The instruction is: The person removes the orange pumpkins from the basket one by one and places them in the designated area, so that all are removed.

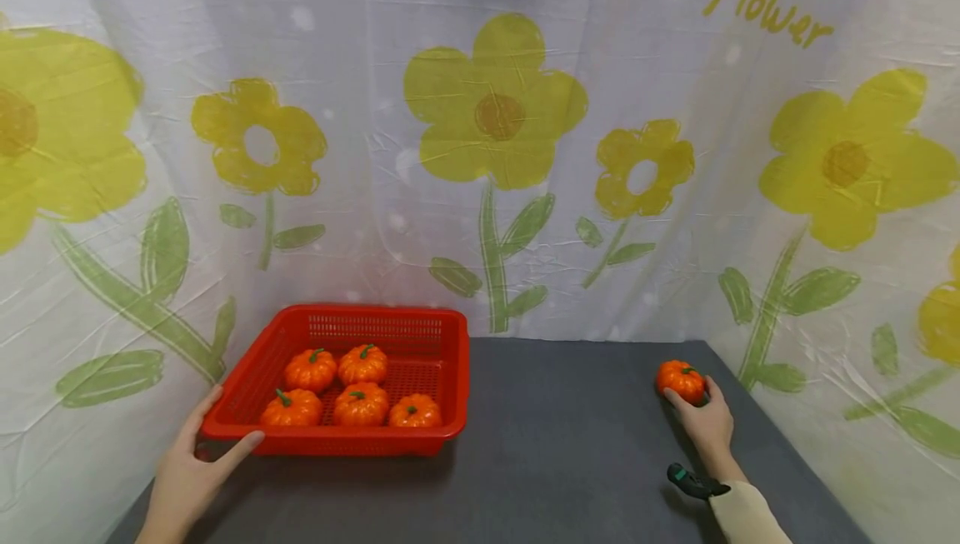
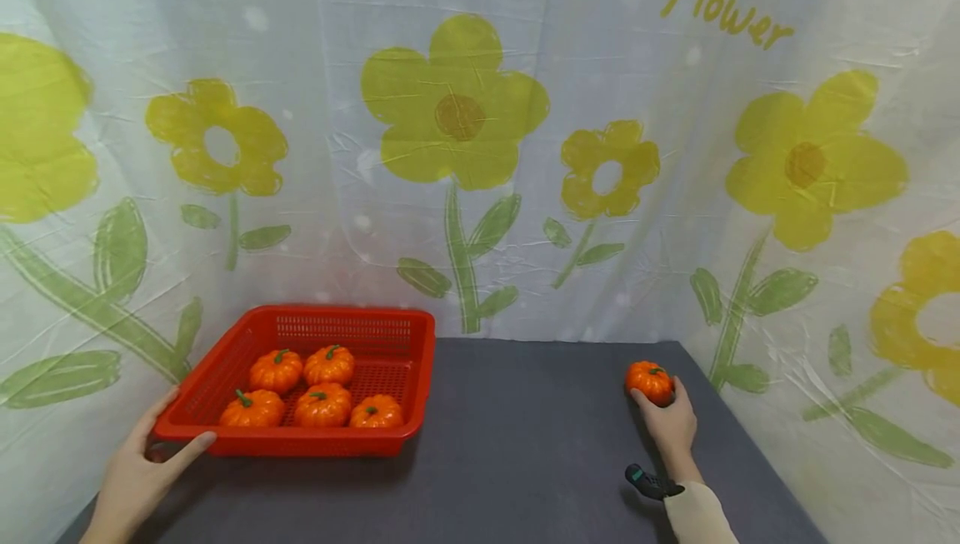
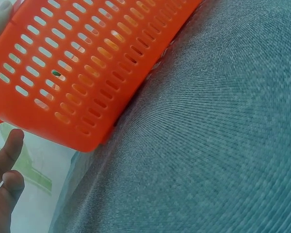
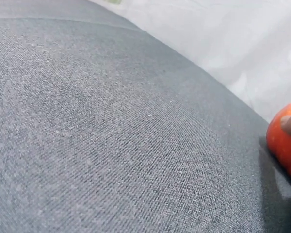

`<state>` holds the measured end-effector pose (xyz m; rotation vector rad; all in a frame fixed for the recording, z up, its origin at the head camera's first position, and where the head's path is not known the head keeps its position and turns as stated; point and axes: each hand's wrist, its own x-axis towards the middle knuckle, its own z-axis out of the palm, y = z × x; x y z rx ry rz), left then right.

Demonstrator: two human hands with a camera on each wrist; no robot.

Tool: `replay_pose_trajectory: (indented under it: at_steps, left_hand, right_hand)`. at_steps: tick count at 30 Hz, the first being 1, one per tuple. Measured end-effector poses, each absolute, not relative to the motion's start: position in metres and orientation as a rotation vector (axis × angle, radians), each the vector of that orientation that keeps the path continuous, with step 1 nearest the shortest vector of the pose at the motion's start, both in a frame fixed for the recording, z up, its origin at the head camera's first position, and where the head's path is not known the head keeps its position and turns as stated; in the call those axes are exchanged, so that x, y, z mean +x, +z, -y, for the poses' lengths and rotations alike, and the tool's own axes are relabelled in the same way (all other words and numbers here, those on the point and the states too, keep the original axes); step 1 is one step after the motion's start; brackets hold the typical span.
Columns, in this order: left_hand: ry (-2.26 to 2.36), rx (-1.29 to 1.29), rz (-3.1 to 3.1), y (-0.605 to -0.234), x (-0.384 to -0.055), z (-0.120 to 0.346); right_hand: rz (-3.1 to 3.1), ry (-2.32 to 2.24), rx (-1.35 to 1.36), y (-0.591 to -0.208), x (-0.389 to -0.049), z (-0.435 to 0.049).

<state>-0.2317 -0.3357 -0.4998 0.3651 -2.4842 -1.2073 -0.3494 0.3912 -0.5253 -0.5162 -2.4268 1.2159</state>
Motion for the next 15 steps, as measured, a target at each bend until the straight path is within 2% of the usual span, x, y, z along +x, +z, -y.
replay_pose_trajectory:
  at_steps: [15]
  left_hand:
    - [-1.2, 0.387, 2.499, -0.5013, -0.2349, 0.3366]
  right_hand:
    - [2.304, 1.266, -0.483, -0.5167, -0.3442, -0.3851]
